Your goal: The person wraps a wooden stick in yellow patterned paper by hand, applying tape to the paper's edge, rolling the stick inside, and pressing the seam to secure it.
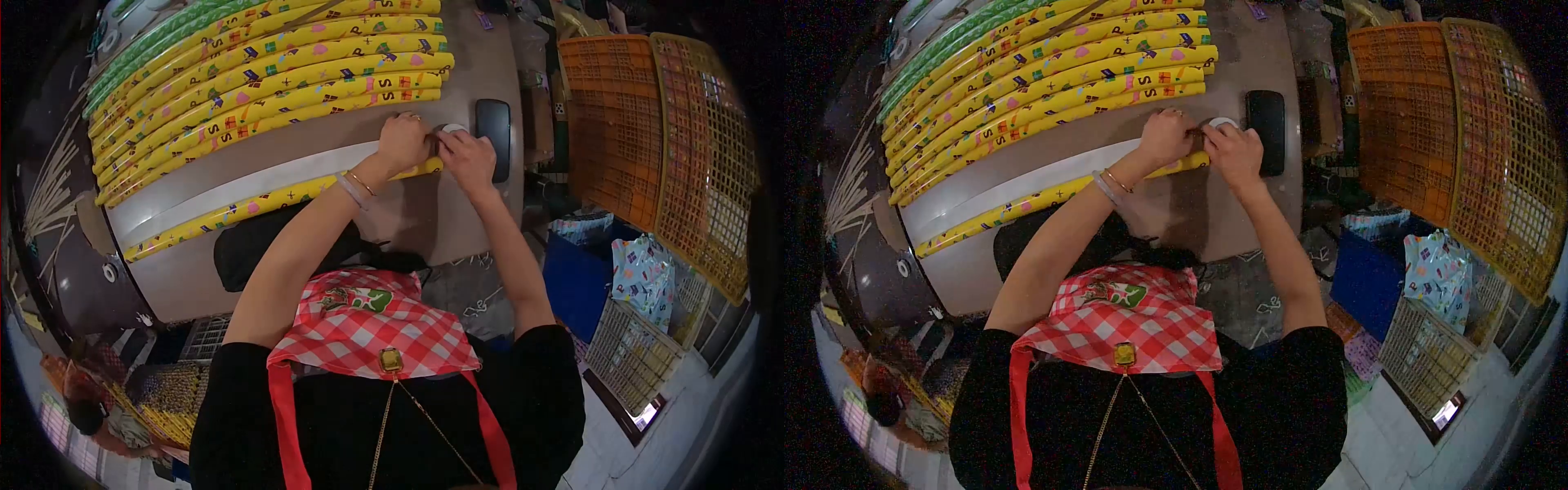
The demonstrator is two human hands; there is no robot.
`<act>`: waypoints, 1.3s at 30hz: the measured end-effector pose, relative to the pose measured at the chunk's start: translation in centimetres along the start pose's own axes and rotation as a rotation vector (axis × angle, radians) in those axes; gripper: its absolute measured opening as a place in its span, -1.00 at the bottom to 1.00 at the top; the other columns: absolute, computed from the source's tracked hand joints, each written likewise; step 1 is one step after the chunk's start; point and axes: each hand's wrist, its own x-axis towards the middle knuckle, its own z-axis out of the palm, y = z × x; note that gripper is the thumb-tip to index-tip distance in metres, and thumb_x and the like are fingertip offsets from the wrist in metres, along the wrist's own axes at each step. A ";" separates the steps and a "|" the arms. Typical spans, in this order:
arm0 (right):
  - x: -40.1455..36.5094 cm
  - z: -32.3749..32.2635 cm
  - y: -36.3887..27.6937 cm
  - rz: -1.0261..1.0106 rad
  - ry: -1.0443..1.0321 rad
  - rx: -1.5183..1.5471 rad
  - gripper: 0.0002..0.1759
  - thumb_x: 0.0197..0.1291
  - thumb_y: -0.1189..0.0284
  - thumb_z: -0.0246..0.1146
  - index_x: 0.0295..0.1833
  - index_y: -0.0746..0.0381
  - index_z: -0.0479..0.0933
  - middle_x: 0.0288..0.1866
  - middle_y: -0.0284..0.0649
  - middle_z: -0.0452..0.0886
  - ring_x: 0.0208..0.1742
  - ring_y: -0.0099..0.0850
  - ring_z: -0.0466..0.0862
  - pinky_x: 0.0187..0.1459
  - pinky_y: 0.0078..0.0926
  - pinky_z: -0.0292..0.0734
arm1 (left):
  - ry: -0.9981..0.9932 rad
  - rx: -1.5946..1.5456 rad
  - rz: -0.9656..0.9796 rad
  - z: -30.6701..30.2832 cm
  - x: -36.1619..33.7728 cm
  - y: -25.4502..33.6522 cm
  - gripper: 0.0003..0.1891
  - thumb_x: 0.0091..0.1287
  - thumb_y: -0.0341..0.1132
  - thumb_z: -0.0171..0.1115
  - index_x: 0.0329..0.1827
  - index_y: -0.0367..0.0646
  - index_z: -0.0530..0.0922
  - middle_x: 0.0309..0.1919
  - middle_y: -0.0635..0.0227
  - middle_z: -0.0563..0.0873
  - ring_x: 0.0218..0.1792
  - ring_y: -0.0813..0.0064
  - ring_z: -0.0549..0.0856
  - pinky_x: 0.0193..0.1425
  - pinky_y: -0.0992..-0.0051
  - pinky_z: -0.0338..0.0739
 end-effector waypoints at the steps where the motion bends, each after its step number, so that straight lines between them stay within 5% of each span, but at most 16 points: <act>1: 0.0 0.1 0.1 0.000 0.001 0.001 -0.83 -0.11 0.37 0.28 -0.30 0.01 0.58 -0.50 -0.43 0.49 -0.48 -0.50 0.54 -0.46 -0.50 0.28 | -0.005 -0.001 -0.012 -0.3 0.1 0.1 -0.83 -0.08 -0.28 0.17 -0.43 -0.05 0.65 -0.49 0.24 0.64 -0.30 0.25 0.61 -0.19 0.27 0.47; 16: -1.2 1.9 1.1 -0.104 0.189 0.044 -0.85 -0.07 0.37 0.29 -0.29 0.06 0.58 -0.38 -0.45 0.56 -0.41 -0.52 0.54 -0.39 -0.55 0.30 | -0.163 -0.121 -0.197 -1.7 0.8 0.7 -0.78 -0.11 -0.23 0.15 -0.55 -0.20 0.62 -0.50 0.08 0.63 -0.41 0.12 0.64 -0.25 0.25 0.54; 20: -2.1 3.1 1.3 -0.076 0.225 0.077 -0.81 -0.06 0.37 0.29 -0.24 0.04 0.61 -0.32 -0.43 0.56 -0.40 -0.50 0.55 -0.34 -0.52 0.34 | -0.113 -0.116 -0.141 -1.7 0.8 0.7 -0.78 -0.09 -0.21 0.14 -0.62 -0.18 0.61 -0.56 0.09 0.62 -0.43 0.12 0.64 -0.27 0.24 0.54; 21: -2.2 3.2 1.4 -0.069 0.248 0.071 -0.81 -0.07 0.37 0.30 -0.25 0.04 0.62 -0.32 -0.43 0.56 -0.42 -0.49 0.54 -0.35 -0.52 0.34 | -0.119 -0.053 -0.144 -0.7 0.9 0.0 -0.78 -0.02 -0.15 0.15 -0.44 -0.06 0.66 -0.47 0.11 0.64 -0.39 0.13 0.64 -0.30 0.27 0.54; 31: -2.7 3.8 0.6 -0.081 0.307 0.049 -0.85 -0.03 0.42 0.26 -0.27 0.02 0.62 -0.29 -0.42 0.59 -0.42 -0.49 0.55 -0.36 -0.55 0.33 | -0.234 -0.045 -0.159 -1.4 1.0 -0.8 -0.77 -0.05 -0.08 0.20 -0.43 0.04 0.68 -0.53 0.23 0.65 -0.43 0.19 0.64 -0.32 0.29 0.54; 34: -3.0 3.5 0.5 -0.075 0.293 0.025 -0.85 -0.01 0.41 0.25 -0.27 0.00 0.62 -0.28 -0.42 0.60 -0.41 -0.49 0.56 -0.36 -0.54 0.32 | -0.211 -0.022 -0.143 -1.5 0.9 -0.5 -0.76 -0.04 -0.16 0.12 -0.50 -0.10 0.66 -0.49 0.10 0.64 -0.36 0.12 0.65 -0.18 0.26 0.54; 39: -3.3 3.1 0.1 -0.031 0.269 0.044 -0.84 -0.01 0.42 0.26 -0.26 -0.02 0.63 -0.27 -0.41 0.61 -0.41 -0.49 0.57 -0.33 -0.53 0.32 | -0.153 -0.038 -0.089 -1.9 0.5 -0.3 -0.78 -0.06 -0.17 0.11 -0.50 -0.05 0.66 -0.49 0.13 0.64 -0.37 0.12 0.64 -0.20 0.25 0.54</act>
